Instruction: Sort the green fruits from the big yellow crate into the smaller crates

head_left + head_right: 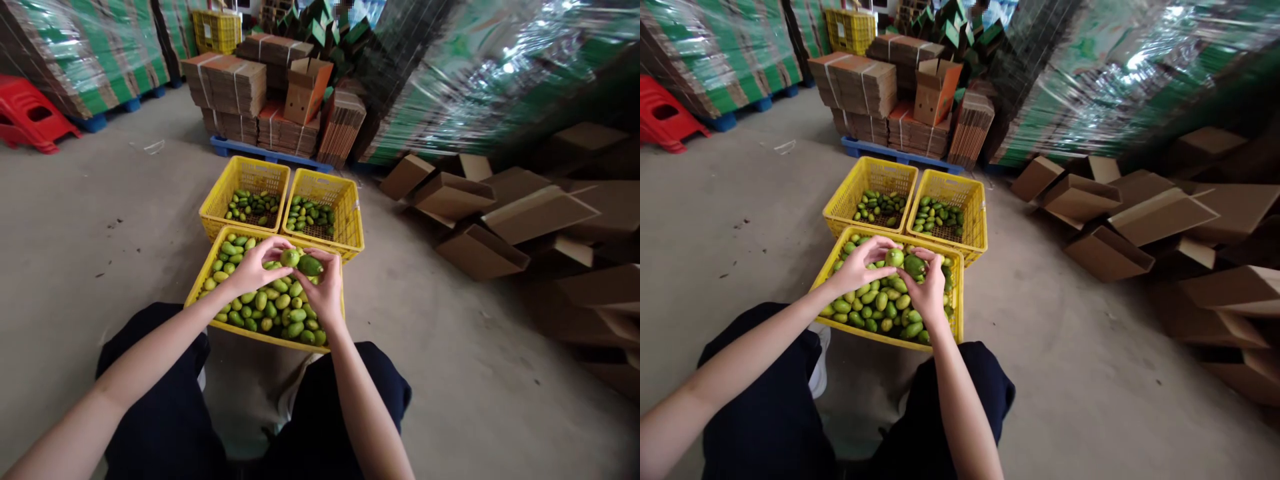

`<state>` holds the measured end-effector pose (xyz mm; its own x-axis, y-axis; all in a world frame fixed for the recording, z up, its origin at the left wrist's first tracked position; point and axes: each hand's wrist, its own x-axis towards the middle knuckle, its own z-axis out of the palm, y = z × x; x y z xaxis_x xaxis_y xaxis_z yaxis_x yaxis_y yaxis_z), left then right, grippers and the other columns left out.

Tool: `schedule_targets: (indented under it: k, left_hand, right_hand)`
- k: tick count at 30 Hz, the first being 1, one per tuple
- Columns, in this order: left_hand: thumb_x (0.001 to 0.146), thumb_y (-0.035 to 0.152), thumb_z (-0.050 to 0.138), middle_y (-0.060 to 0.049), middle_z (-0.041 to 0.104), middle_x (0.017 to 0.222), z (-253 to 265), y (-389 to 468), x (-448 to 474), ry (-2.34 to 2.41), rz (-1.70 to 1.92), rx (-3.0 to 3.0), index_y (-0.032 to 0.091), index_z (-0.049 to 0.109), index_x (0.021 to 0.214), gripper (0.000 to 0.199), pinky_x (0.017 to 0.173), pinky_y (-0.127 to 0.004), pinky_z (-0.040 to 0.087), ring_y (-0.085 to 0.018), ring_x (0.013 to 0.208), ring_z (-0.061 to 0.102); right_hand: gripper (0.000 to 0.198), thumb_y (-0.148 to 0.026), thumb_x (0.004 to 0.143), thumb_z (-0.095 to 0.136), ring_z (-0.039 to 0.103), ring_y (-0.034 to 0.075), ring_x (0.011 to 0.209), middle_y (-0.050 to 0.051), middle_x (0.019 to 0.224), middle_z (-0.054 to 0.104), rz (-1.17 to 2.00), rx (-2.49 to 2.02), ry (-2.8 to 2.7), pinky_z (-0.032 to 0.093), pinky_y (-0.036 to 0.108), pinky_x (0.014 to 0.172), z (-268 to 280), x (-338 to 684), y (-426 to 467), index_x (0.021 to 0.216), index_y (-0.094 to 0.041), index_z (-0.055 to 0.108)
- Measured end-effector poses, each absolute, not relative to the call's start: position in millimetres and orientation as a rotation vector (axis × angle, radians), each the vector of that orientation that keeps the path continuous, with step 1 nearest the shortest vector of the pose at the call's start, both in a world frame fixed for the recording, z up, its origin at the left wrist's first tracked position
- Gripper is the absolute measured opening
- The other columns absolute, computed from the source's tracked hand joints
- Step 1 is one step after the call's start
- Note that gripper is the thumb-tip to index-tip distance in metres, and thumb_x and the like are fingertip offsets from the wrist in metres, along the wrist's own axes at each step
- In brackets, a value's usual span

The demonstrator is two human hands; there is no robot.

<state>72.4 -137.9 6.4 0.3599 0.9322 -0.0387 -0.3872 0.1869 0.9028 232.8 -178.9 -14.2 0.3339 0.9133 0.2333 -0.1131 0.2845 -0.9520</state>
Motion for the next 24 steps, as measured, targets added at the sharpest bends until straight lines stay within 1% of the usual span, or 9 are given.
schedule_targets:
  k: [2, 4, 7, 11, 13, 15, 18, 21, 24]
  left_hand:
    - [0.06, -0.006, 0.071, -0.005, 0.07, 0.101, 7, -135, 71, 0.684, 1.012, 0.811, 0.016, 0.069, 0.091, 0.038, 0.081, -0.022, 0.053, -0.016, 0.088, 0.068]
    - [0.069, 0.004, 0.064, -0.005, 0.07, 0.092, 8, -132, 70, 0.659, 0.962, 0.675, 0.015, 0.068, 0.097, 0.03, 0.066, -0.023, 0.053, -0.016, 0.074, 0.068]
    - [0.078, 0.019, 0.05, -0.006, 0.065, 0.075, 7, -129, 72, 0.551, 0.893, 0.521, 0.012, 0.066, 0.101, 0.029, 0.045, -0.024, 0.043, -0.014, 0.05, 0.057]
    - [0.084, 0.022, 0.039, -0.003, 0.06, 0.068, 2, -122, 85, 0.375, 0.927, 0.357, 0.014, 0.067, 0.1, 0.033, 0.039, -0.02, 0.033, -0.006, 0.035, 0.036]
    - [0.087, 0.021, 0.037, -0.002, 0.058, 0.063, -1, -117, 95, 0.349, 0.993, 0.263, 0.014, 0.067, 0.093, 0.032, 0.042, -0.02, 0.037, -0.008, 0.038, 0.043]
    - [0.087, 0.02, 0.037, -0.002, 0.059, 0.06, -3, -113, 107, 0.356, 1.095, 0.122, 0.015, 0.066, 0.089, 0.03, 0.054, -0.023, 0.048, -0.013, 0.054, 0.059]
    - [0.082, 0.017, 0.041, -0.005, 0.07, 0.077, -7, -110, 121, 0.349, 1.237, -0.033, 0.018, 0.067, 0.097, 0.03, 0.076, -0.03, 0.055, -0.02, 0.087, 0.069]
    - [0.078, 0.016, 0.044, -0.008, 0.074, 0.101, -13, -109, 130, 0.306, 1.331, -0.053, 0.019, 0.067, 0.109, 0.038, 0.085, -0.031, 0.054, -0.021, 0.103, 0.068]
    - [0.078, 0.017, 0.044, -0.008, 0.074, 0.108, -18, -109, 136, 0.312, 1.33, -0.066, 0.019, 0.066, 0.114, 0.043, 0.087, -0.032, 0.054, -0.022, 0.107, 0.067]
  right_hand:
    - [0.045, -0.011, 0.051, 0.09, 0.061, 0.019, 0.099, 0.0, 0.098, 0.068, 0.891, -1.043, -0.99, 0.052, 0.031, 0.089, -15, 235, -178, 0.089, -0.025, 0.069]
    - [0.04, -0.018, 0.059, 0.088, 0.061, 0.016, 0.088, 0.0, 0.093, 0.069, 1.012, -1.026, -0.955, 0.053, 0.026, 0.077, -15, 237, -176, 0.095, -0.024, 0.071]
    - [0.032, -0.033, 0.074, 0.077, 0.058, 0.012, 0.065, -0.001, 0.08, 0.069, 1.301, -0.927, -0.823, 0.047, 0.022, 0.055, -16, 237, -171, 0.103, -0.023, 0.07]
    - [0.032, -0.038, 0.073, 0.075, 0.047, 0.007, 0.046, -0.002, 0.076, 0.068, 1.431, -0.756, -0.681, 0.034, 0.019, 0.04, -15, 233, -157, 0.101, -0.023, 0.068]
    - [0.028, -0.044, 0.077, 0.071, 0.044, 0.006, 0.043, -0.003, 0.076, 0.067, 1.443, -0.697, -0.604, 0.033, 0.018, 0.037, -14, 229, -148, 0.095, -0.023, 0.068]
    - [0.024, -0.046, 0.082, 0.066, 0.051, 0.007, 0.047, -0.003, 0.077, 0.067, 1.432, -0.643, -0.476, 0.042, 0.019, 0.042, -13, 223, -138, 0.088, -0.023, 0.066]
    - [0.018, -0.043, 0.086, 0.064, 0.069, 0.013, 0.082, -0.002, 0.093, 0.071, 1.324, -0.549, -0.306, 0.057, 0.027, 0.072, -14, 215, -126, 0.087, -0.025, 0.064]
    - [0.018, -0.044, 0.087, 0.061, 0.066, 0.017, 0.109, 0.0, 0.111, 0.071, 1.246, -0.524, -0.293, 0.053, 0.04, 0.097, -20, 208, -119, 0.093, -0.027, 0.063]
    - [0.02, -0.044, 0.086, 0.06, 0.065, 0.018, 0.114, 0.002, 0.115, 0.071, 1.202, -0.56, -0.309, 0.048, 0.042, 0.106, -26, 208, -118, 0.094, -0.026, 0.064]
